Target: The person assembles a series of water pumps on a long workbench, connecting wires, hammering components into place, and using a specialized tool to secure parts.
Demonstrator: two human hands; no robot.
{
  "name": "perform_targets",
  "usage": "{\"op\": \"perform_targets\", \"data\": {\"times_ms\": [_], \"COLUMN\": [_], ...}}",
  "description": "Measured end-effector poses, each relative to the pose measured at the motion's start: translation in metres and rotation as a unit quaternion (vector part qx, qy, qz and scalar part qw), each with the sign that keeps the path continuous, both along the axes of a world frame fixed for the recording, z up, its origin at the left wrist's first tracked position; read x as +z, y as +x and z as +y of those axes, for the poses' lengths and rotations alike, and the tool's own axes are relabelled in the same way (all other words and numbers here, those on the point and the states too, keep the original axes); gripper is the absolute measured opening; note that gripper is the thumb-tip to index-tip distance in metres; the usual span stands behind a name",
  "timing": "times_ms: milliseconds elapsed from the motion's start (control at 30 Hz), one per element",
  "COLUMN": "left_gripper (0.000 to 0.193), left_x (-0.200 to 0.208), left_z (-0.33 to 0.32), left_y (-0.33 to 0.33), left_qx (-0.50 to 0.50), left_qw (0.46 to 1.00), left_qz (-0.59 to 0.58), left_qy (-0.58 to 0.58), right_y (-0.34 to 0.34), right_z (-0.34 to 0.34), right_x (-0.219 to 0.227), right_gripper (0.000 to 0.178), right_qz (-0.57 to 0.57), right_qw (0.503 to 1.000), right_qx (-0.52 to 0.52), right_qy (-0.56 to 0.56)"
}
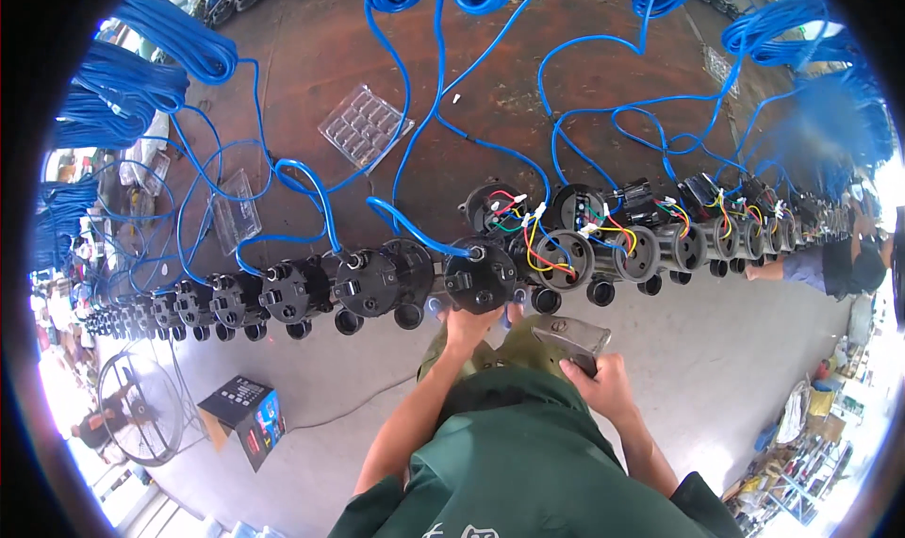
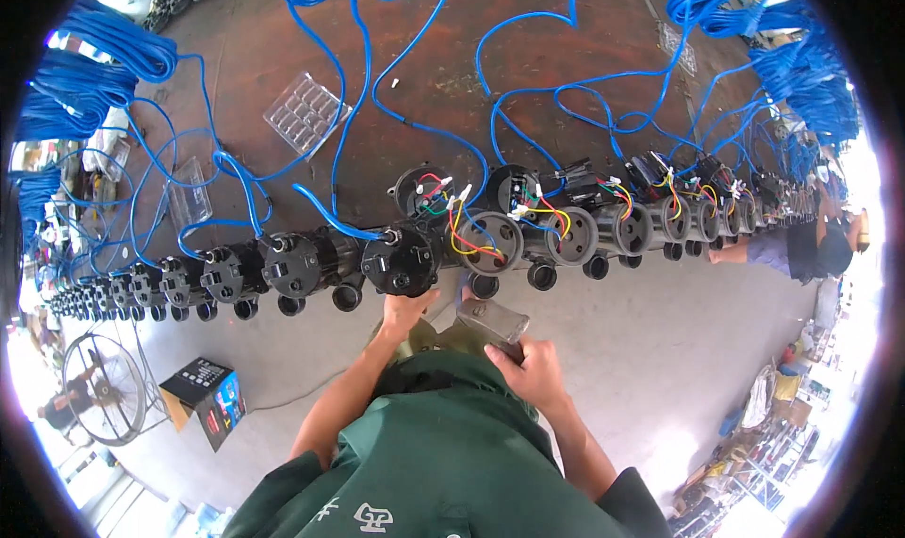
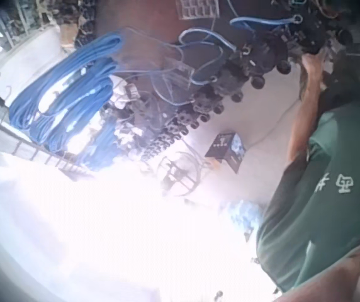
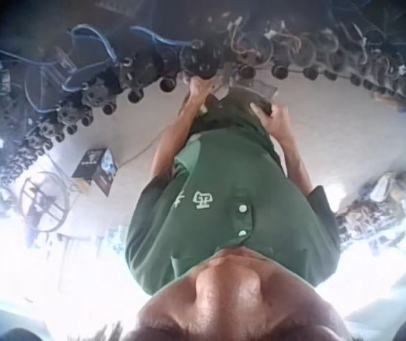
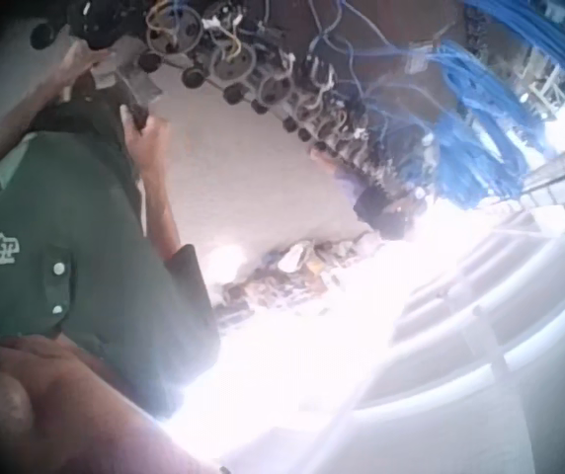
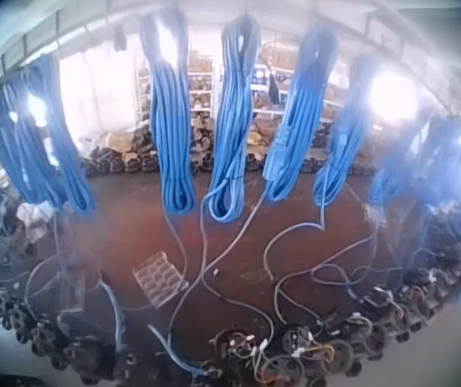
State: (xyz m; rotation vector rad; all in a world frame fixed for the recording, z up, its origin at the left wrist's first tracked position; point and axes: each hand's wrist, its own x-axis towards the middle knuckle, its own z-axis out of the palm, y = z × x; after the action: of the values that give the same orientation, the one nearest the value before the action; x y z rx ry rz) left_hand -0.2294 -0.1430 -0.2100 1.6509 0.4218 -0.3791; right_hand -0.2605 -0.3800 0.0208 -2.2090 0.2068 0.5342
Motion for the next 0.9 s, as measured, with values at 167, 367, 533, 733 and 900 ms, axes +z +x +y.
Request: {"op": "perform_targets", "data": {"times_ms": [167,367,533,733,900], "left_gripper": [0.053,0.064,0.052,0.064,0.062], "left_x": [-0.029,0.017,0.017,-0.043,-0.048], "left_z": [-0.005,-0.007,0.0,0.002,0.001], "left_y": [-0.006,-0.001,0.008,-0.01,-0.016], "left_qx": [-0.013,0.025,0.017,-0.05,-0.02], "left_qw": [0.985,0.996,0.994,0.973,0.987], "left_qz": [-0.165,0.002,0.065,-0.192,-0.131], "left_qy": [0.046,-0.087,-0.086,0.116,0.095], "right_y": [0.015,0.029,0.048,0.043,0.038], "right_z": [-0.006,-0.004,-0.012,0.028,-0.01], "right_x": [0.007,-0.004,0.02,-0.008,0.0], "right_gripper": [0.031,0.03,0.035,0.033,0.031], "right_qz": [0.054,0.058,0.161,0.271,0.195], "right_qw": [0.991,0.993,0.897,0.895,0.942], "right_qx": [-0.061,-0.036,-0.198,-0.168,-0.142], "right_qy": [0.103,0.096,0.36,0.312,0.232]}}
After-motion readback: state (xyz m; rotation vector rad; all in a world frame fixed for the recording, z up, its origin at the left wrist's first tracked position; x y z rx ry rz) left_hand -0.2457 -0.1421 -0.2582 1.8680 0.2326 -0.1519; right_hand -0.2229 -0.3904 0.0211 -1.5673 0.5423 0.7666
